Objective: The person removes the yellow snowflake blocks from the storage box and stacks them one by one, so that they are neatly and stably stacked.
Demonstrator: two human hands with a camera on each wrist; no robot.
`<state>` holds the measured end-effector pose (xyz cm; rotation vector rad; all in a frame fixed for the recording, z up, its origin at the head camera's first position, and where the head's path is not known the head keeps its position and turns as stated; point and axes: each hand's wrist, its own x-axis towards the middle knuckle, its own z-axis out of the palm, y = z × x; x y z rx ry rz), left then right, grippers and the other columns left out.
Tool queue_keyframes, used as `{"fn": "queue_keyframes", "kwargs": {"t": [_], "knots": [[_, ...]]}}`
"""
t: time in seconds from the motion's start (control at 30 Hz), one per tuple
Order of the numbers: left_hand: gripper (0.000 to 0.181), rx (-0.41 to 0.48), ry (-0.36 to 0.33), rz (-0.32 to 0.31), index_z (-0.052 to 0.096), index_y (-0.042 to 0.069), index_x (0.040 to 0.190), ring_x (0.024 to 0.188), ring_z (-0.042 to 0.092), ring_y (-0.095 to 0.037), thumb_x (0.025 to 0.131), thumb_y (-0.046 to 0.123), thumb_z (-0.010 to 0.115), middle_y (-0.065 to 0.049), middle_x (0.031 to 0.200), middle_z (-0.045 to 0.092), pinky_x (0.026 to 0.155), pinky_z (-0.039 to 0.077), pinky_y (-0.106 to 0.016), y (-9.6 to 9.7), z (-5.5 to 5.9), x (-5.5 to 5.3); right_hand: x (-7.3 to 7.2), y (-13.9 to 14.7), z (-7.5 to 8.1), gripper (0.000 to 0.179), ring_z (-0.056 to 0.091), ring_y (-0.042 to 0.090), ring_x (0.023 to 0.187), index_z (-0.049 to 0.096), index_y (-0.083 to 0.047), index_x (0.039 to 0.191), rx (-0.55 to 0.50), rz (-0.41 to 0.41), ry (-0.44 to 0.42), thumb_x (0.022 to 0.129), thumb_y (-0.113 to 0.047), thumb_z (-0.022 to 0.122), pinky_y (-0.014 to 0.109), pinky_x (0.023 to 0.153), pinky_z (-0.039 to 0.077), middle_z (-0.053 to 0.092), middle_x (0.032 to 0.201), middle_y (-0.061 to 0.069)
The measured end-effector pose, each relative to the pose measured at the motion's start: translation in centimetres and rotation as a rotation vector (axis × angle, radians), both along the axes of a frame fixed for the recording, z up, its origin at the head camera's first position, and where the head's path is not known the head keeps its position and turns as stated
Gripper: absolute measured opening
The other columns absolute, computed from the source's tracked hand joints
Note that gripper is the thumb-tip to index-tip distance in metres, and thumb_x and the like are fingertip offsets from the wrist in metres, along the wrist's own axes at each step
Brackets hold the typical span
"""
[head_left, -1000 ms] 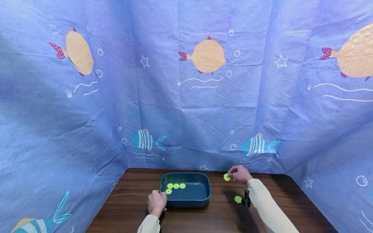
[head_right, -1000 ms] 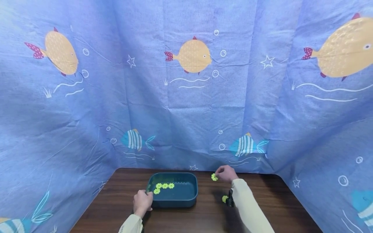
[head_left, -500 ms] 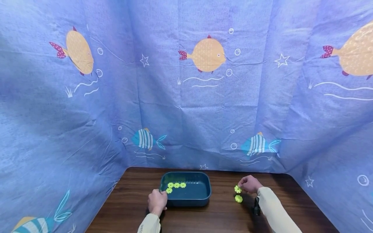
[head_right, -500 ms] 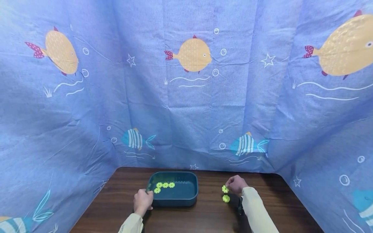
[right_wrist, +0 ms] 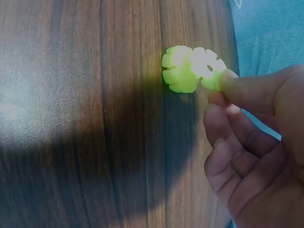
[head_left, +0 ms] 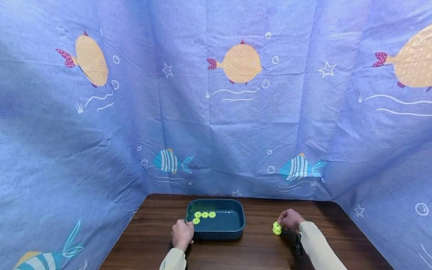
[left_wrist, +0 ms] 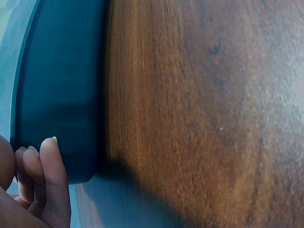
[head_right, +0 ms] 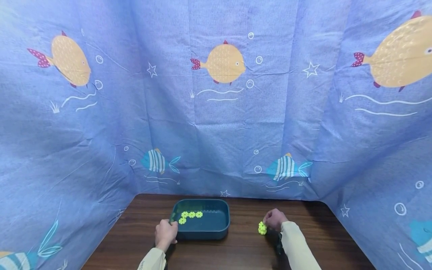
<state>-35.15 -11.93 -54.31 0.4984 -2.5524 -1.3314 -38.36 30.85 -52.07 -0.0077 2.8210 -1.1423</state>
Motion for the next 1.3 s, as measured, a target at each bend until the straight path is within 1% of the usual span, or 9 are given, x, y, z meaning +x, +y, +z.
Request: {"fn": "queue_keyframes", "kwargs": {"t": [0.2,0.47,0.67,0.9,1.03,1.3], "knots": [[0.021,-0.002,-0.01,-0.002,0.06,0.003,0.077,0.037,0.058,-0.015,0.091,0.015,0.05,-0.007,0.056,0.058,0.05,0.048,-0.031,0.0,0.0,0.0,0.1,0.4,-0.6,0.011,0.048,0.013,0.056,0.065,-0.004,0.078,-0.008,-0.008,-0.031,0.082,0.004,0.059,0.021,0.048,0.036,0.056,0.064,0.003],[0.022,0.0,-0.004,-0.012,0.059,0.005,0.074,0.037,0.058,-0.014,0.091,0.015,0.05,-0.006,0.054,0.058,0.049,0.048,-0.03,-0.1,-0.3,-0.1,0.7,0.0,-0.6,0.011,0.048,0.014,0.057,0.065,-0.001,0.079,-0.044,-0.033,-0.065,0.084,0.005,0.057,0.021,0.048,0.035,0.056,0.065,0.004],[0.021,-0.002,-0.004,-0.006,0.058,0.005,0.073,0.036,0.057,-0.014,0.091,0.014,0.05,-0.006,0.053,0.058,0.05,0.048,-0.03,0.0,-0.3,0.0,0.9,-0.2,-0.7,0.01,0.049,0.014,0.057,0.065,-0.002,0.078,-0.023,-0.033,-0.027,0.082,0.004,0.058,0.021,0.048,0.036,0.056,0.065,0.004],[0.021,0.01,-0.011,-0.004,0.06,0.004,0.076,0.037,0.058,-0.015,0.092,0.014,0.051,-0.006,0.054,0.057,0.049,0.048,-0.03,0.0,-0.1,0.1,0.7,-0.3,-1.0,0.006,0.053,0.015,0.058,0.066,-0.003,0.079,0.014,-0.043,0.009,0.083,0.0,0.063,0.022,0.05,0.039,0.06,0.069,0.004],[0.021,0.013,-0.018,-0.011,0.06,0.004,0.076,0.038,0.058,-0.015,0.093,0.014,0.05,-0.006,0.054,0.058,0.049,0.048,-0.03,0.0,0.0,0.1,0.6,-0.3,-1.2,0.006,0.054,0.015,0.059,0.067,-0.003,0.08,0.032,-0.041,0.023,0.084,0.0,0.062,0.024,0.051,0.041,0.061,0.072,0.003],[0.022,0.013,-0.018,-0.007,0.06,0.004,0.076,0.038,0.058,-0.015,0.093,0.014,0.051,-0.006,0.054,0.058,0.049,0.048,-0.03,-0.1,0.0,0.1,0.5,-0.6,-1.7,0.009,0.052,0.015,0.057,0.067,-0.005,0.079,0.035,-0.049,0.05,0.083,0.001,0.062,0.024,0.05,0.04,0.059,0.069,0.001]]}}
